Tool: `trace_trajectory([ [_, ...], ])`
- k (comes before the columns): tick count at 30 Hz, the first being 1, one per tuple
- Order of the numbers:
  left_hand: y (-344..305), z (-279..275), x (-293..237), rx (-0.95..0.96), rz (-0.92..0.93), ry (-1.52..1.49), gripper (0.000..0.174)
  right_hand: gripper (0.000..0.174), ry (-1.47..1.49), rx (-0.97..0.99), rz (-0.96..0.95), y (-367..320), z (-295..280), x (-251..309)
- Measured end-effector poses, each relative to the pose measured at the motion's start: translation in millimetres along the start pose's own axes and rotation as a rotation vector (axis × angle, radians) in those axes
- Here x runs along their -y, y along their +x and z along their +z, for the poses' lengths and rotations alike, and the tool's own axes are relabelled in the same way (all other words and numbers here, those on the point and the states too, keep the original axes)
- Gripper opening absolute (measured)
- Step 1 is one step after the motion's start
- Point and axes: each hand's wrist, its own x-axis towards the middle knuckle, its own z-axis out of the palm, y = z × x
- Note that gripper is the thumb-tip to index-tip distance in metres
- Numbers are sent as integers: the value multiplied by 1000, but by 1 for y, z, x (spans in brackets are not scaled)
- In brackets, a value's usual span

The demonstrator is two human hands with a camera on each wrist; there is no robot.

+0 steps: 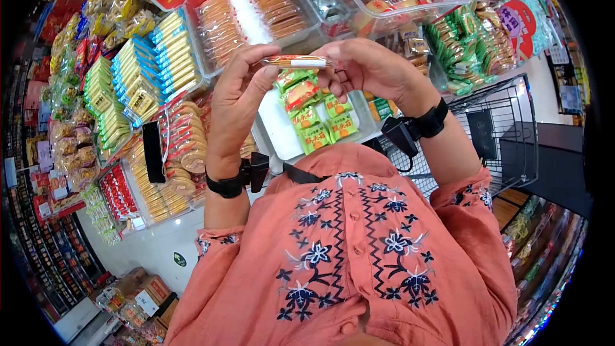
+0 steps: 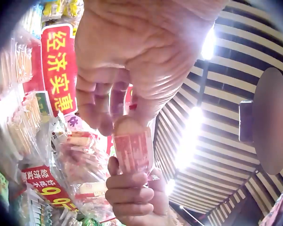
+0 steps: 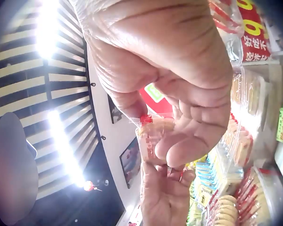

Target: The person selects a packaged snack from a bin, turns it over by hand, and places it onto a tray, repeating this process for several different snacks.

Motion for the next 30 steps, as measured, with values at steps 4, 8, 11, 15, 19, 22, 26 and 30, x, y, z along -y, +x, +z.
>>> trace_trajectory([
  [4, -3, -4, 12, -9, -79, -15, 26, 47, 48, 20, 25, 5, -3, -8],
  [8, -4, -4, 14, -32, -119, -11, 26, 51, 64, 55, -3, 10, -4, -18],
  [11, -6, -4, 13, -44, -142, -20, 25, 54, 55, 61, -4, 12, -2, -22],
  [15, -7, -5, 19, -62, -154, -29, 27, 56, 26, 65, -8, 15, -1, -27],
  [19, -8, -7, 21, -62, -182, -37, 28, 56, 23, 56, 8, 17, 0, -28],
  [22, -8, -7, 23, -64, -195, -52, 27, 56, 17, 48, 18, 18, 1, -29],
  [26, -9, -7, 25, -80, -206, -54, 26, 55, 11, 48, 40, 20, 1, -30],
  [30, -9, -8, 27, -80, -209, -53, 27, 54, 18, 48, 54, 22, 1, -30],
])
